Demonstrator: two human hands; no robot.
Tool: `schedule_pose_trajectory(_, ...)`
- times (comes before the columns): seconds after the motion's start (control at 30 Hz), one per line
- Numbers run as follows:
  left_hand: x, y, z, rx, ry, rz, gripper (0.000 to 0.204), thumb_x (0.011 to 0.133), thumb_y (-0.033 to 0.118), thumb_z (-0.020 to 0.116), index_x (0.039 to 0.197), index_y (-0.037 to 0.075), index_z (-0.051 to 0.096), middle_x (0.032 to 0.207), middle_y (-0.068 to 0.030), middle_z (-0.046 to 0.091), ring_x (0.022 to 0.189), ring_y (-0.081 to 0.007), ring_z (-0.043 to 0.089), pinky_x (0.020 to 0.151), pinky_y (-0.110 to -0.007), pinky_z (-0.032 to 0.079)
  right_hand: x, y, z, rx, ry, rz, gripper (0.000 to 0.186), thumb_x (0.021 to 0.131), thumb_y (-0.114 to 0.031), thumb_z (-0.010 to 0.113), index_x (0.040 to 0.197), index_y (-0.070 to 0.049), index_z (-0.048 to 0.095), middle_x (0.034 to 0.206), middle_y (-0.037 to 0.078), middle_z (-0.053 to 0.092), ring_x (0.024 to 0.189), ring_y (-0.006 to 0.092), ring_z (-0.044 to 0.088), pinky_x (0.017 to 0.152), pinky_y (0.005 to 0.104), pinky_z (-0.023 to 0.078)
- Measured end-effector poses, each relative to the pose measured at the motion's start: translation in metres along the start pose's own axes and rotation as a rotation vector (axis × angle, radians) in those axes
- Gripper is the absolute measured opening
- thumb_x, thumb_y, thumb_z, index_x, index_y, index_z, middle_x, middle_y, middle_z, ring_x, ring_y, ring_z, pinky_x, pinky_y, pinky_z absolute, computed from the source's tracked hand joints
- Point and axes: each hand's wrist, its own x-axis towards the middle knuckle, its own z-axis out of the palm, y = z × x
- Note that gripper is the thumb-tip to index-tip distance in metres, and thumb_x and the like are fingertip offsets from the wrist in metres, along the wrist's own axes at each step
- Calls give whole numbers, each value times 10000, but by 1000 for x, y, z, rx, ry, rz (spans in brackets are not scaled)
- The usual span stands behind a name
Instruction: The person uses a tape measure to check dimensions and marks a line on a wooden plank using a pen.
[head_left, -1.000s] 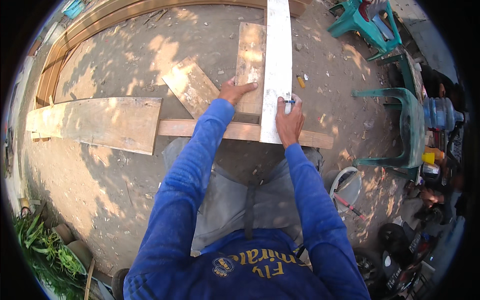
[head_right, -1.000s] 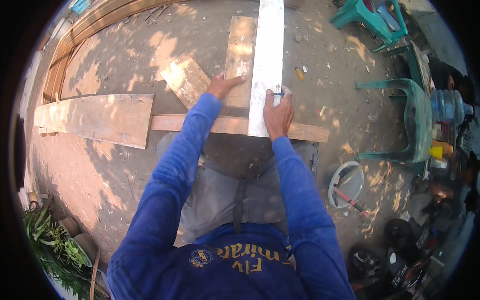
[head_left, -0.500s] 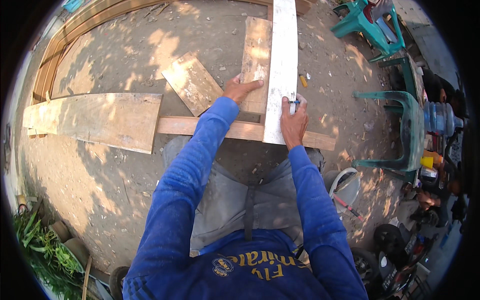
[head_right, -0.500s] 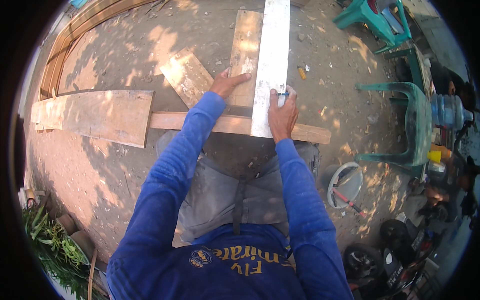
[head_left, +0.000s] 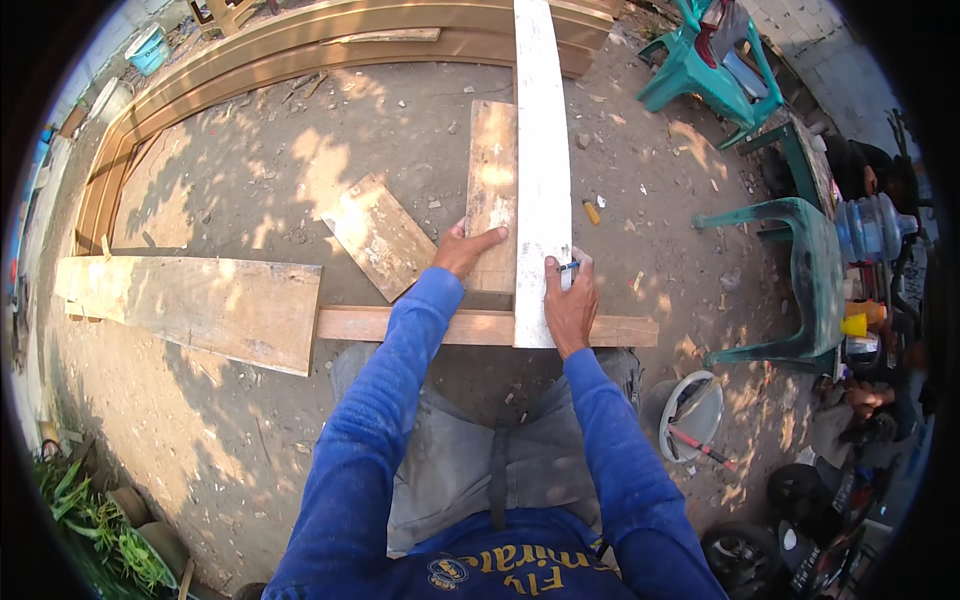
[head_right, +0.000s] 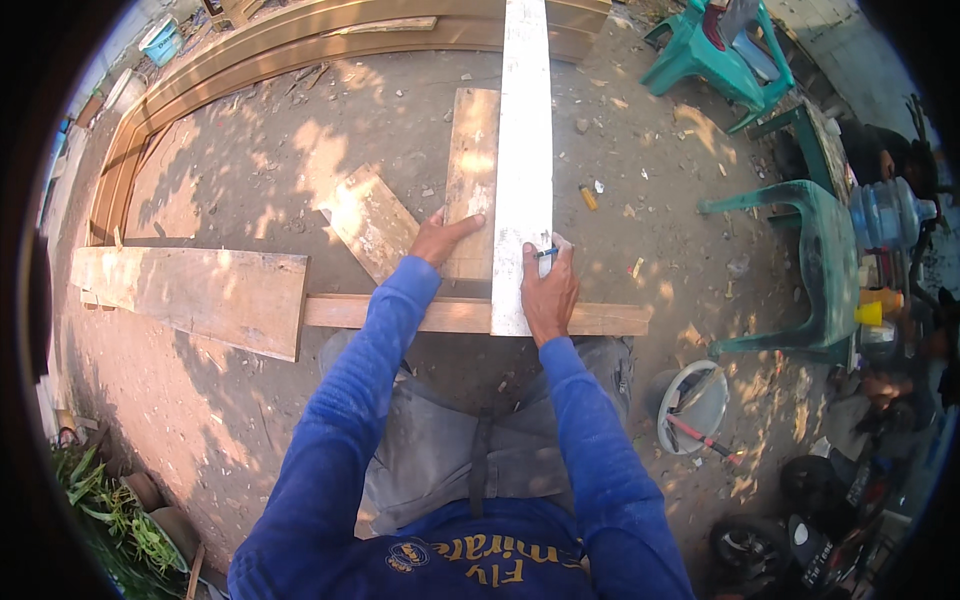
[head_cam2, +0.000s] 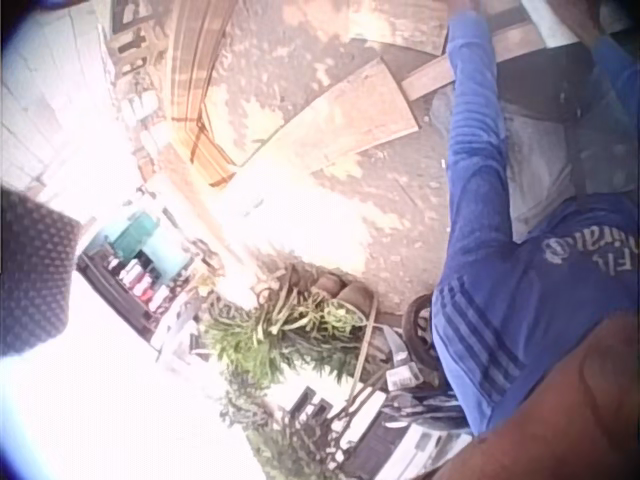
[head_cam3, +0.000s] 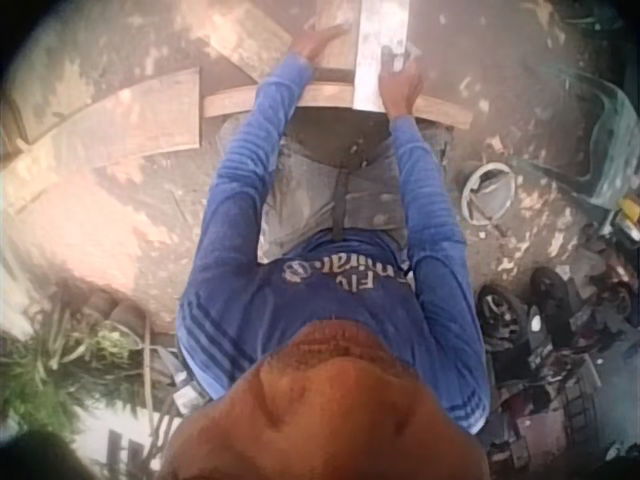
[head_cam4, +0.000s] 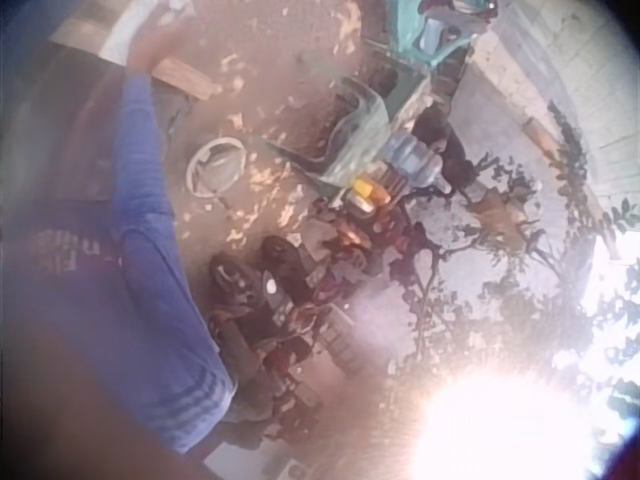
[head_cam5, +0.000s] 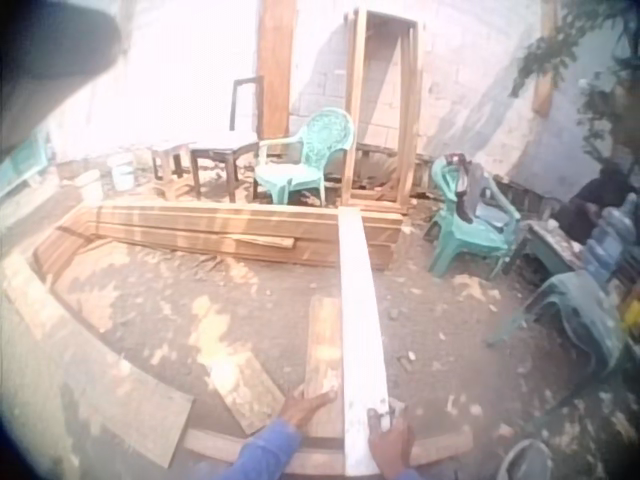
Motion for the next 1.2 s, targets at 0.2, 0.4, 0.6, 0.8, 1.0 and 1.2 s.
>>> schedule_pose_trajectory(0.2,10,-10,-8,-46,-68,19,735,794,255,865,1356,-70,520,1212,-174,673,1058,-225,677,906,-322,557,-1,-1,2,19,-9,4,451,955,-304,667,1260,9,552,1033,263,702,962,411,691,854,459,513)
schedule_pose_trajectory(0.4,3,-2,0,11,4,-4,741,797,232,862,1368,-72,500,1214,-173,669,1065,-231,673,920,-316,549,-1,1,0,18,-5,23,450,958,-302,660,1260,14,554,1038,268,702,969,413,690,857,458,514)
schedule_pose_trajectory(0.6,9,-9,-5,-63,-64,1,767,798,222,860,1381,-88,469,1214,-178,665,1060,-234,675,914,-325,554,0,-1,0,7,-17,29,452,961,-307,655,1262,15,553,1040,271,702,978,415,690,860,457,515)
schedule_pose_trajectory(0.8,11,-8,-4,-57,-73,23,766,805,219,854,1385,-93,463,1201,-195,665,1061,-240,678,915,-328,557,2,-3,-1,20,-8,10,457,965,-310,650,1262,23,548,1044,273,697,975,415,687,862,457,511)
schedule_pose_trajectory(1.0,5,-4,-3,-123,-56,-33,711,754,244,903,1309,-51,572,1175,-167,695,1016,-226,695,895,-326,563,-1,-1,0,-11,-37,21,459,971,-313,638,1261,31,547,1042,276,694,972,414,686,864,460,509)
schedule_pose_trajectory(1.2,5,-7,-5,-126,-36,-34,694,758,234,899,1305,-48,579,1176,-162,700,1016,-223,698,901,-323,562,-1,-3,-1,-12,-24,13,456,972,-314,636,1252,36,556,1044,280,695,978,413,690,866,461,512)
